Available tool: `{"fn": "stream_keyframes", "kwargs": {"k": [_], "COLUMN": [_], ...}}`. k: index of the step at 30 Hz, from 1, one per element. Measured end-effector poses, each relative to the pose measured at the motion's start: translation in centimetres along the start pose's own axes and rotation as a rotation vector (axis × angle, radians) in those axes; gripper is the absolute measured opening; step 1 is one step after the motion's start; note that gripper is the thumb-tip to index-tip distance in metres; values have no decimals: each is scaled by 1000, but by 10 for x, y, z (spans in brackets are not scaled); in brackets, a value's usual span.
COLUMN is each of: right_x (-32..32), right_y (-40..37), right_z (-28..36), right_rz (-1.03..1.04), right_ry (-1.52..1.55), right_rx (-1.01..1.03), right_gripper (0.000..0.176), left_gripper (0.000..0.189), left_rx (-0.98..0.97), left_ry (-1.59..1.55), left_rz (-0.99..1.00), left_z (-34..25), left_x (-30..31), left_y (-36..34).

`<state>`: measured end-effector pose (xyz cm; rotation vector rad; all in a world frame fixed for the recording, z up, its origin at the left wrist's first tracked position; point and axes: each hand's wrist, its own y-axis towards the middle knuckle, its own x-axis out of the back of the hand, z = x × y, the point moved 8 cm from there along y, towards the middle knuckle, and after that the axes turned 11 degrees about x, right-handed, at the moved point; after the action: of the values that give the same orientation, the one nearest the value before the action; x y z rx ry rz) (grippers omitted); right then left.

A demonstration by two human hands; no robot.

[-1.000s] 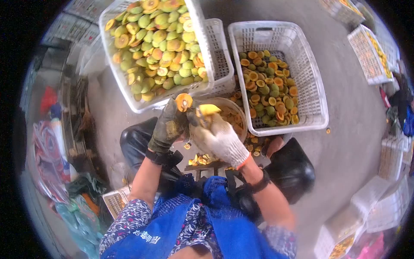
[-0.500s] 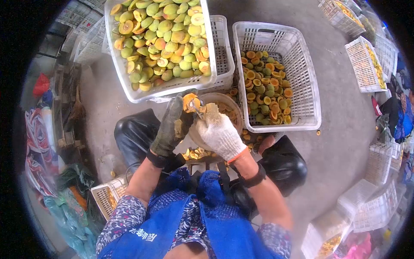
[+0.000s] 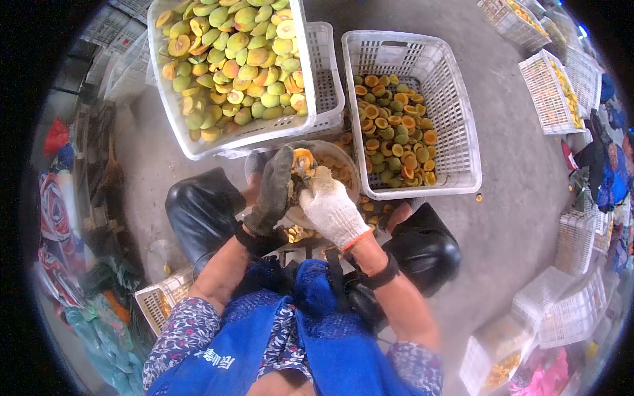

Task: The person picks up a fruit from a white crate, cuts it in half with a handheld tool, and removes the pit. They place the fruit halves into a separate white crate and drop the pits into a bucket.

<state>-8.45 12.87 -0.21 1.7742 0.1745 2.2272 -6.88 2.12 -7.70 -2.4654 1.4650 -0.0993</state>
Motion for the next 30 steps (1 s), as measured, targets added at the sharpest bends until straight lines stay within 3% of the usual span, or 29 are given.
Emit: {"fn": "stream_keyframes", "kwargs": {"k": [1, 2, 3, 4, 5, 7, 8, 10, 11, 13, 14, 15, 17, 18, 19, 20, 21, 22, 23, 25, 26, 28, 29, 30], "right_x": [-1, 1, 4, 4, 0, -4, -4, -3, 14, -2, -23, -40, -42, -46, -40, -37, -36, -63, -82, -88, -81, -84, -82, -73], "right_y": [-2, -1, 1, 0, -3, -1, -3, -2, 7, -6, -2, -11, -12, -8, 3, 8, -2, -26, -53, -60, -50, -46, -38, -34], "right_z": [-4, -1, -6, -13, -17, -5, -6, -4, -2, -12, -14, -9, -9, -13, -16, -13, -12, -29, -44, -46, -41, -39, -39, -41], "right_rz": [7, 10, -25, -62, -61, -26, -24, 20, 23, 497, 314, 164, 51, 59, 212, 336, 335, 436, 531, 567, 442, 397, 334, 352], "right_ry": [76, 74, 240, 405, 405, 213, 215, 275, 279, 1288, 1258, 1677, 1822, 1826, 1433, 1017, 539, 457, 370, 359, 388, 427, 464, 455], "right_rx": [-55, -55, -192, -331, -331, 28, 26, 67, 65, -828, -485, -749, -805, -791, -458, -143, 26, -254, -540, -539, -463, -409, -352, -420], "right_gripper": [12, 12, 13, 14, 14, 14, 14, 16, 16, 16, 18, 23, 22, 22, 24, 28, 23, 23, 22, 25, 28, 26, 24, 24], "left_gripper": [41, 40, 43, 42, 42, 44, 44, 50, 50, 52, 51, 51, 52, 49, 49, 46, 43, 40, 40, 38, 38, 40, 40, 39], "left_rx": [-3, 80, 163, 179, 179, 146, 150, 16, 21, 58, 80, 71, 272, 229, 221, 282, 342, 199, 196, 130, 137, -15, -25, 3], "left_ry": [-3, -214, -422, -681, -682, -350, -351, -356, -356, -601, -687, -683, -854, -821, -816, -887, -956, -1027, -1026, -787, -790, 70, 72, 619], "left_rz": [2, 147, 293, 287, 287, 124, 124, 358, 355, 578, 667, 664, 352, 300, 293, 102, -88, 69, 68, -76, -77, 81, 82, 57], "left_z": [-5, -11, -14, -3, -6, -13, -17, -36, -32, -30, -48, -53, -36, -25, -20, -7, 10, 25, 0, -74, -77, -103, -98, -72], "left_x": [-1, -10, -19, -24, -24, -14, -14, -27, -26, -38, -47, -51, -39, -28, -20, -1, 20, 40, 31, 13, 16, 6, 12, 15], "left_y": [2, 5, 5, 1, 1, 5, 9, 14, 14, 13, 5, 0, 5, 9, 13, 17, 19, 33, 37, 43, 57, 91, 110, 131]}}
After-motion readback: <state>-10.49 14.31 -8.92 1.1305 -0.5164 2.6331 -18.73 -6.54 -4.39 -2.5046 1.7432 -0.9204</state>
